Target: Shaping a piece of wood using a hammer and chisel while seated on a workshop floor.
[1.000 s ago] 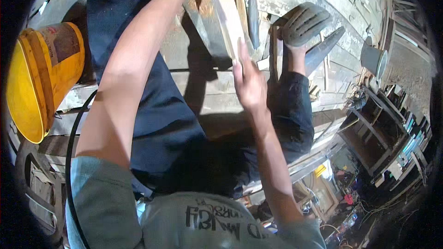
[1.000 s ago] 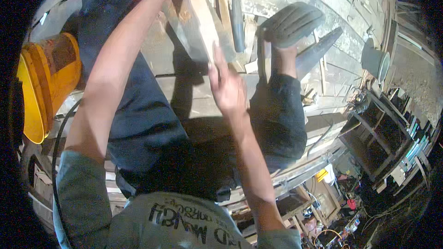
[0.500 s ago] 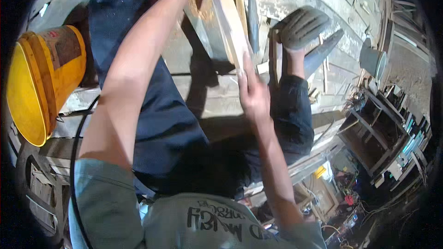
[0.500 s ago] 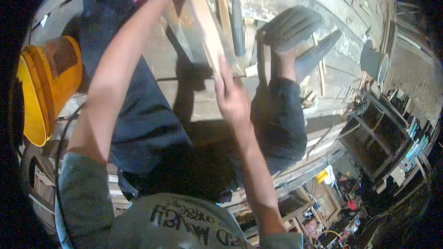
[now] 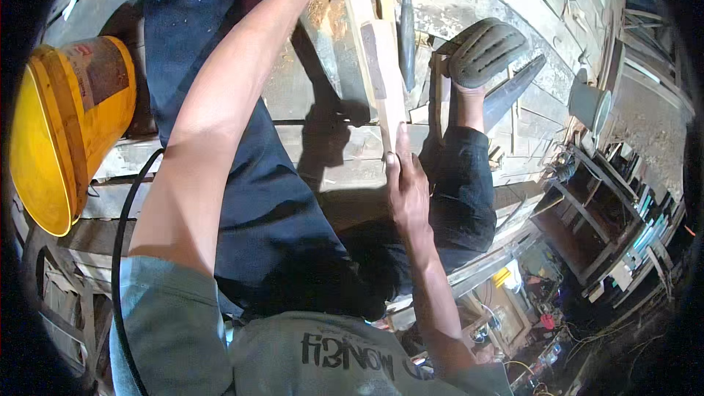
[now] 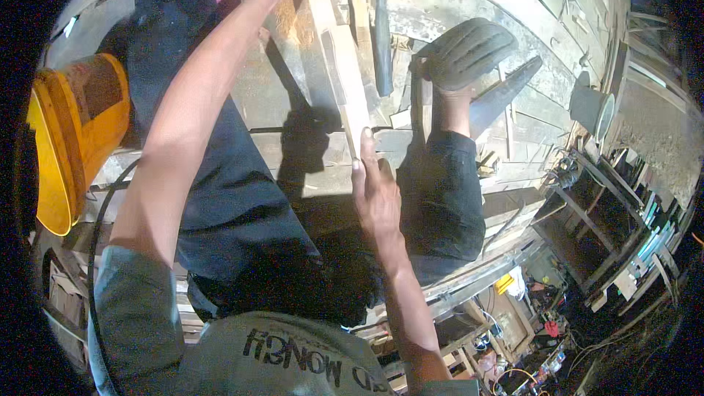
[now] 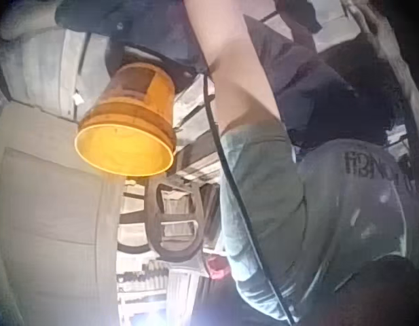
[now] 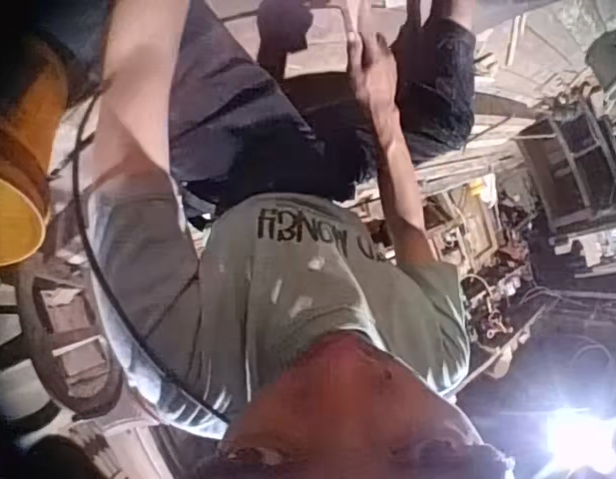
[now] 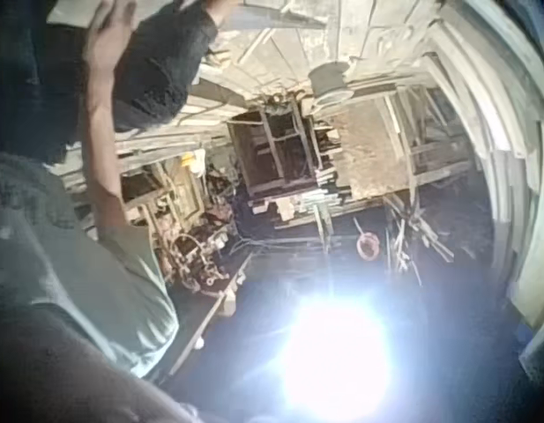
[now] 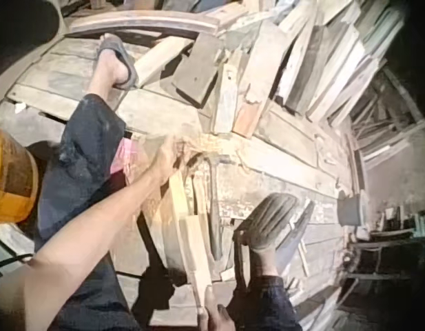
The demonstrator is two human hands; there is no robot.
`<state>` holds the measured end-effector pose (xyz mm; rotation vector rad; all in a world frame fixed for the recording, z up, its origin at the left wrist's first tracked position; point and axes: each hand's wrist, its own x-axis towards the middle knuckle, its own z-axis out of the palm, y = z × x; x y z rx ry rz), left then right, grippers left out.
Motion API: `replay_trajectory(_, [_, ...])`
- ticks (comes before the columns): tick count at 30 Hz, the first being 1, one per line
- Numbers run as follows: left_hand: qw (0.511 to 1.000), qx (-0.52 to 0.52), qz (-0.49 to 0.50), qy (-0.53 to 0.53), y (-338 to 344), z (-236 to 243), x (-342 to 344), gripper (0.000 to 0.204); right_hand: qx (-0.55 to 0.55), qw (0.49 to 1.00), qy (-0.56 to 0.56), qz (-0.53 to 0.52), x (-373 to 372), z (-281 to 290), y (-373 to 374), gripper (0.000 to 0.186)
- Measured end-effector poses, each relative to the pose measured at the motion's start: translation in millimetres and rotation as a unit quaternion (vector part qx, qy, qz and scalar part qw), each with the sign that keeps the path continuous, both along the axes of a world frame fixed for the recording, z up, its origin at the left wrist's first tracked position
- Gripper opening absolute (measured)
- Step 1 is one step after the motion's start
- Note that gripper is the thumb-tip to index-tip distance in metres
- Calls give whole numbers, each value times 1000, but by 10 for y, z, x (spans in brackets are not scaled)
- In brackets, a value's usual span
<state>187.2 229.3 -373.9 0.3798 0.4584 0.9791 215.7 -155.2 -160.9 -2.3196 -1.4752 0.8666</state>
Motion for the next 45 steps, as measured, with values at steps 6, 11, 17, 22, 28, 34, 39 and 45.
replay_trajectory(6, [999,12,-31,-26,-76,118,103,54,-72,996,-51,1,59,3,747,49])
replay_trajectory(11, [998,46,-13,-31,-124,153,75,57,-91,995,-39,-19,32,95,-460,50])
replay_trajectory(17, [998,46,-45,-13,-96,180,65,55,-24,998,-50,2,34,11,633,49])
replay_trajectory(22, [998,54,-34,28,6,51,-168,54,-17,999,-18,23,-18,-20,-251,50])
replay_trajectory(28, [999,16,-27,10,-140,375,49,54,-3,1000,-24,12,-1,-7,578,50])
replay_trajectory(34, [997,63,-43,-7,-75,8,2,54,-50,999,3,-5,82,104,-271,49])
replay_trajectory(39, [999,25,-25,5,25,97,12,54,-84,996,28,-32,59,99,183,52])
replay_trajectory(45, [996,44,-26,70,-85,112,7,54,-1,1000,-17,23,56,-54,50,51])
